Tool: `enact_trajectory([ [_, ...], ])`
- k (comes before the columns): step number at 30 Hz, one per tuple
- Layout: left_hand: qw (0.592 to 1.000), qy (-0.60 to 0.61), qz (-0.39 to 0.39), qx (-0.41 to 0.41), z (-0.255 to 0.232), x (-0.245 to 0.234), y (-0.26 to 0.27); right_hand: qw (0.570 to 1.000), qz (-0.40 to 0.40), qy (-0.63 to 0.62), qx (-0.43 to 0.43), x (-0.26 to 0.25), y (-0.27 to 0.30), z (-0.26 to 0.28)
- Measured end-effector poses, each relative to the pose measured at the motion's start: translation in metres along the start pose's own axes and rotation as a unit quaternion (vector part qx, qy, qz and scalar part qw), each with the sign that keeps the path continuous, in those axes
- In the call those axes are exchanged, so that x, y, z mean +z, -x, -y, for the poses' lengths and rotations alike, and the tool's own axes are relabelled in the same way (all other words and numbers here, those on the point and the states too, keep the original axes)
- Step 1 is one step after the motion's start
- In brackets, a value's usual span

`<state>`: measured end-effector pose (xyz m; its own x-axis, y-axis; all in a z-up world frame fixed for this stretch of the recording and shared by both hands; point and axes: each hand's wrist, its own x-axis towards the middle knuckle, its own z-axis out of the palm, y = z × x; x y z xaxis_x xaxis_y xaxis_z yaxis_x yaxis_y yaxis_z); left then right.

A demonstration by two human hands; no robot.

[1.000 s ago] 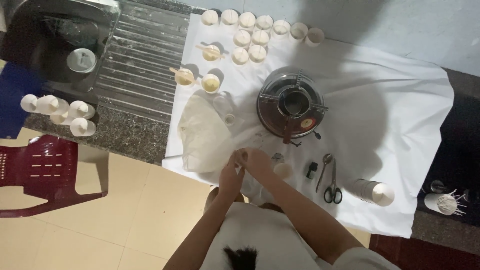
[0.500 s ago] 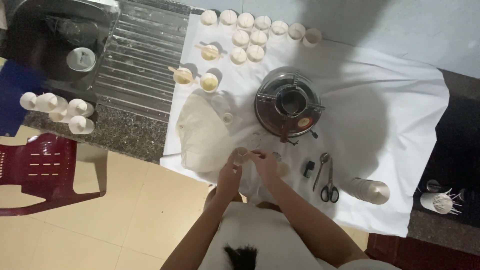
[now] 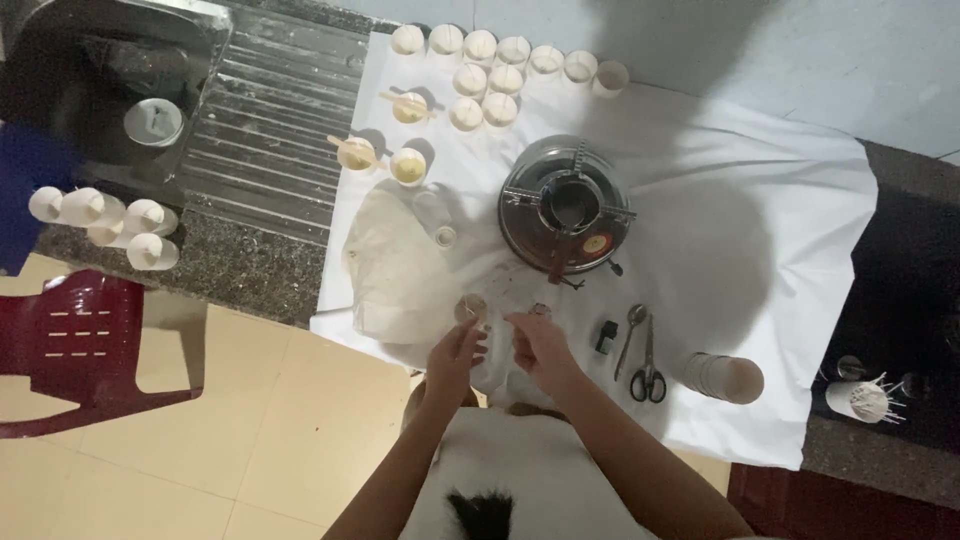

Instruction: Adding fragrance oil to melted wax in small molds and stirring the mixture to ensure even distribution.

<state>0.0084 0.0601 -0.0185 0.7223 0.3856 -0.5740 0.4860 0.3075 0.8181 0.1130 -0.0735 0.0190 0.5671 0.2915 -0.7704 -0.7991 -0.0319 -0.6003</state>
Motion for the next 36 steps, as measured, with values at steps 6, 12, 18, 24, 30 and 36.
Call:
enact_trajectory([
  [6, 0.996, 0.079, 0.031, -0.005, -0.067, 0.028, 0.051, 0.997, 0.039, -0.057, -0.025, -0.003, 0.078, 0.04],
  [12, 0.99, 0.1, 0.09, 0.039, -0.122, 0.062, 0.094, 0.978, 0.102, -0.068, -0.169, -0.044, 0.102, 0.022],
  [18, 0.969, 0.091, 0.212, 0.089, -0.151, 0.082, 0.13, 0.882, 0.02, 0.039, -0.469, -0.075, 0.145, 0.029],
  [24, 0.978, 0.043, 0.185, 0.088, -0.175, 0.1, 0.161, 0.833, 0.043, 0.059, -0.548, -0.083, 0.177, 0.049],
  [30, 0.968, -0.012, 0.235, 0.09, -0.192, 0.098, 0.167, 0.816, -0.004, 0.128, -0.564, -0.086, 0.196, 0.053],
  [36, 0.965, -0.035, 0.228, 0.123, -0.178, 0.101, 0.163, 0.789, -0.034, 0.161, -0.592, -0.088, 0.196, 0.054],
])
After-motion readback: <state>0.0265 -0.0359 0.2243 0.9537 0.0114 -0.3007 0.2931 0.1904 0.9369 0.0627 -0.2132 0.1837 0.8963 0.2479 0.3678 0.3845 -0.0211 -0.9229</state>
